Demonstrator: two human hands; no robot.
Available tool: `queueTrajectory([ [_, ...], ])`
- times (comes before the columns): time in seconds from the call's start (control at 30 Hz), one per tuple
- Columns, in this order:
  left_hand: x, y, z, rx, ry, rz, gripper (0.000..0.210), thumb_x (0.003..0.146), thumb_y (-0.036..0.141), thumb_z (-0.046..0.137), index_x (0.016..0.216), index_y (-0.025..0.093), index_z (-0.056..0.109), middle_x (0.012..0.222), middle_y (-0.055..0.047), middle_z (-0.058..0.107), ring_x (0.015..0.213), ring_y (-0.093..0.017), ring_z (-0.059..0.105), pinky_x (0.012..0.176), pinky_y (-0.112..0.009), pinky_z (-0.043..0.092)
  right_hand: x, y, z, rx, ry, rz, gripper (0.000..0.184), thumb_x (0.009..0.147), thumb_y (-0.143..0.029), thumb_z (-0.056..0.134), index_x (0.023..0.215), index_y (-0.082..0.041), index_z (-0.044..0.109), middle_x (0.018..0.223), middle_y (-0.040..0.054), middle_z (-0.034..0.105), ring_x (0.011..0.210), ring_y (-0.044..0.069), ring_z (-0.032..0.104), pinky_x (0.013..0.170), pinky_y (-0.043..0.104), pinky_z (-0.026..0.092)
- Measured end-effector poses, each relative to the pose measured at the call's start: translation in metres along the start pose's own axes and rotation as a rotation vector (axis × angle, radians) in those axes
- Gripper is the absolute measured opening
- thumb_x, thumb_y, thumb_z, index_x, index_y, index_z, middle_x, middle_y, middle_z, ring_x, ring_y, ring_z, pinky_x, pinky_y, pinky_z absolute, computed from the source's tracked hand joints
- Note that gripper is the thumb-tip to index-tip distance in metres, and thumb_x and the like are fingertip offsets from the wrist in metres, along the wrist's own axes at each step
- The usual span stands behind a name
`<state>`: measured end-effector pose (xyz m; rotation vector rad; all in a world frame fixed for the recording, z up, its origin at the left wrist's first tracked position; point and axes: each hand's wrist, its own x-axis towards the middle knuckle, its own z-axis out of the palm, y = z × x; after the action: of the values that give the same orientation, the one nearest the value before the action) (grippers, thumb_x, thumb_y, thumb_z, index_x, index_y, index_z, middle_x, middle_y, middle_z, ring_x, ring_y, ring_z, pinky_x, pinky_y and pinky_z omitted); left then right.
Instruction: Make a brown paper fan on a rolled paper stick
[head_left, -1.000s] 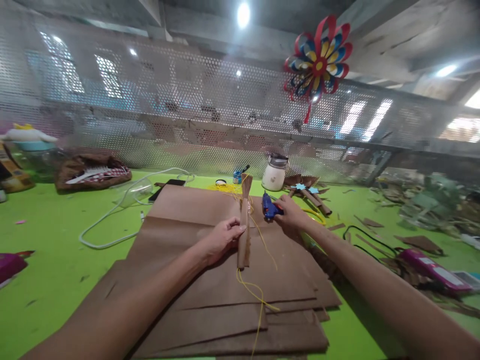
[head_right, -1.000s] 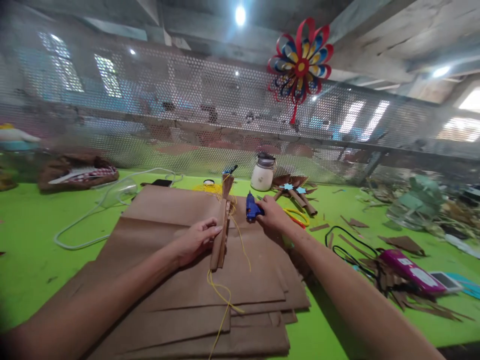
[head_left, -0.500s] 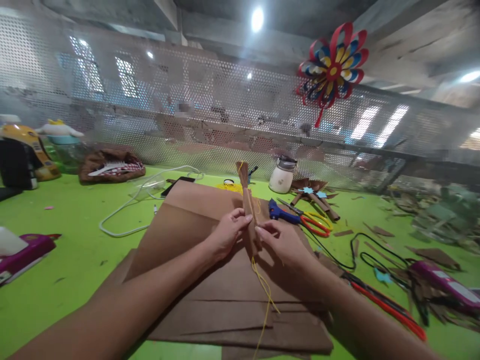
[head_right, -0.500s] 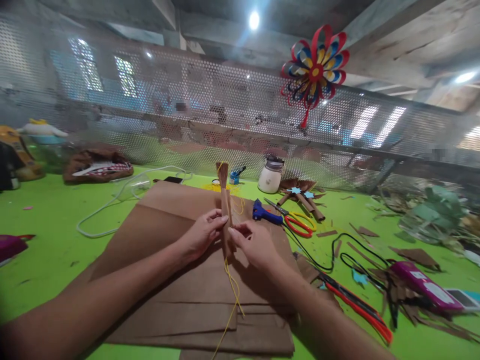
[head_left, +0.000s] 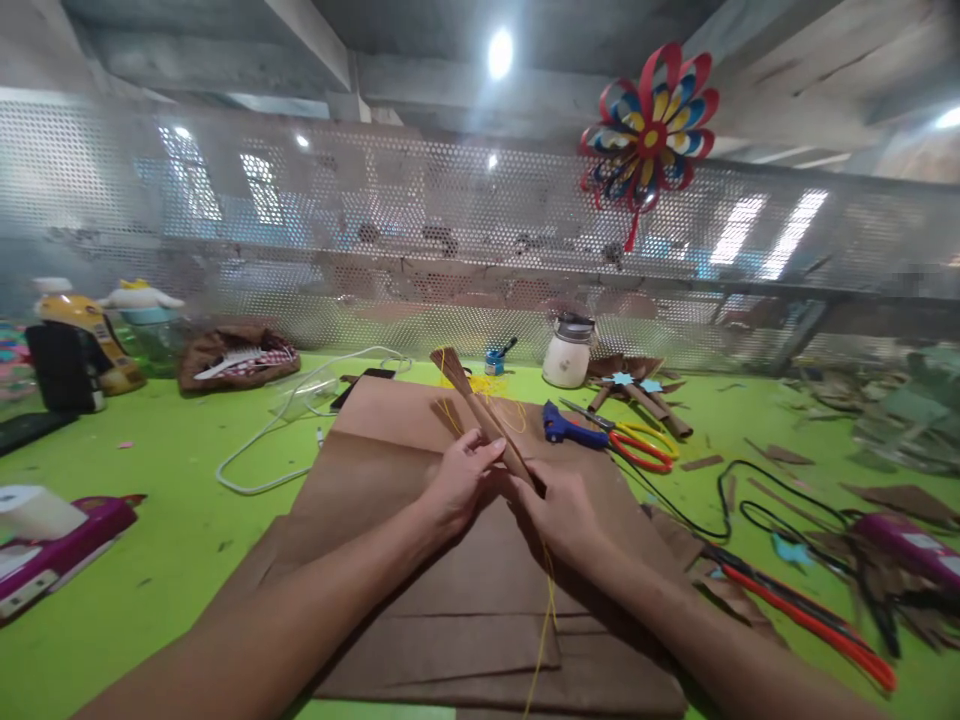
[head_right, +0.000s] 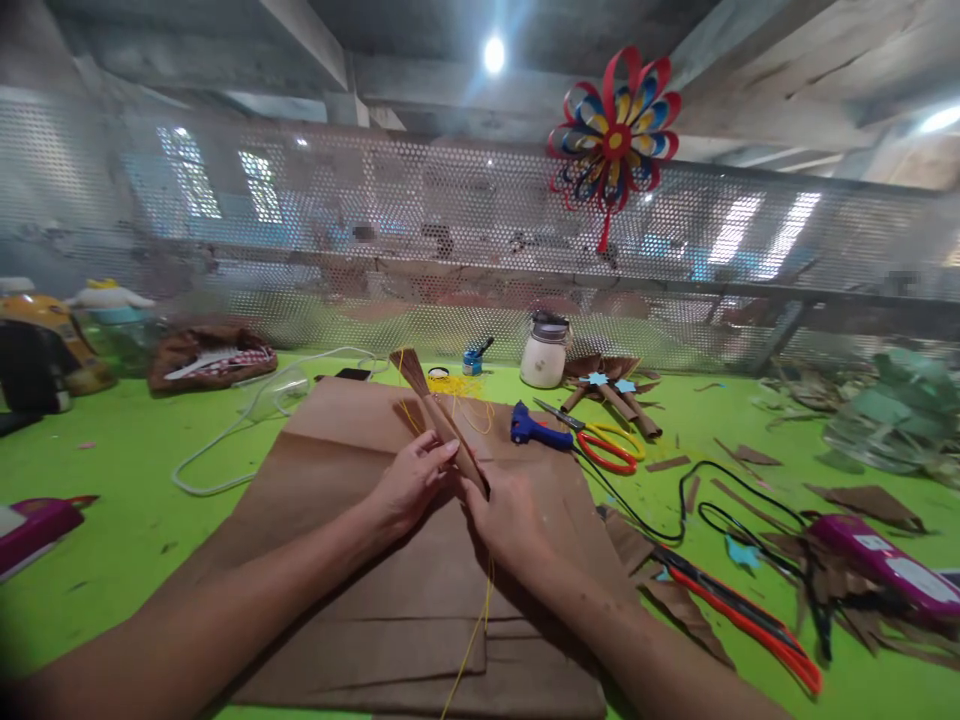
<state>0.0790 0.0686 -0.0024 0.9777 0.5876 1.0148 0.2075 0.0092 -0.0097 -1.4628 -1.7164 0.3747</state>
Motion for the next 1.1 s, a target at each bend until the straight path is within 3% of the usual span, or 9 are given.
queueTrajectory([
  [0.2,0.004,-0.001,-0.007,-0.005,-0.018,-0.014,0.023,0.072,0.024,0.066,0.092,0.014,0.059,0.081,-0.006,0.067,0.072,-0.015,0.063,0.069,-0.026,0.048,-0.003,0.004,-0.004,0.037,-0.041,0.016,0.024,0.083,-0.029,0.047,0.081,-0.018,0.068,0.068,0.0042,0.066,0.065,0.020,0.060,0.057,0.026,0.040],
  [0.43,0.009,0.000,-0.016,-0.081,-0.111,-0.042,0.020,0.077,0.024,0.064,0.092,0.012,0.063,0.089,-0.008,0.066,0.081,-0.015,0.062,0.080,-0.030,0.049,-0.009,0.006,-0.014,0.197,-0.171,0.199,0.028,0.082,-0.032,0.046,0.061,-0.016,0.056,0.051,0.0001,0.056,0.047,0.013,0.054,0.049,0.022,0.039],
  [0.7,0.012,0.002,-0.018,-0.089,-0.042,-0.092,0.022,0.072,0.022,0.070,0.090,0.012,0.063,0.080,-0.006,0.066,0.074,-0.014,0.062,0.076,-0.029,0.051,-0.008,0.007,-0.017,0.457,-0.325,0.272,0.024,0.082,-0.035,0.045,0.087,-0.015,0.056,0.056,-0.0030,0.057,0.039,0.009,0.050,0.042,0.020,0.040],
  [0.93,0.007,0.002,-0.013,-0.093,-0.096,-0.122,0.019,0.074,0.022,0.068,0.089,0.012,0.061,0.078,-0.005,0.065,0.074,-0.013,0.062,0.076,-0.029,0.049,-0.006,0.001,-0.017,0.389,-0.159,0.201,0.017,0.073,-0.025,0.057,0.085,-0.013,0.061,0.070,0.0051,0.066,0.064,0.017,0.062,0.059,0.027,0.048],
  [1.1,0.005,0.001,-0.010,-0.058,-0.130,-0.131,0.019,0.074,0.021,0.068,0.089,0.011,0.061,0.080,-0.007,0.066,0.076,-0.015,0.063,0.078,-0.029,0.048,-0.008,0.004,-0.010,0.390,-0.122,0.223,0.019,0.075,-0.025,0.057,0.089,-0.014,0.063,0.063,0.0030,0.065,0.056,0.016,0.060,0.053,0.026,0.045],
])
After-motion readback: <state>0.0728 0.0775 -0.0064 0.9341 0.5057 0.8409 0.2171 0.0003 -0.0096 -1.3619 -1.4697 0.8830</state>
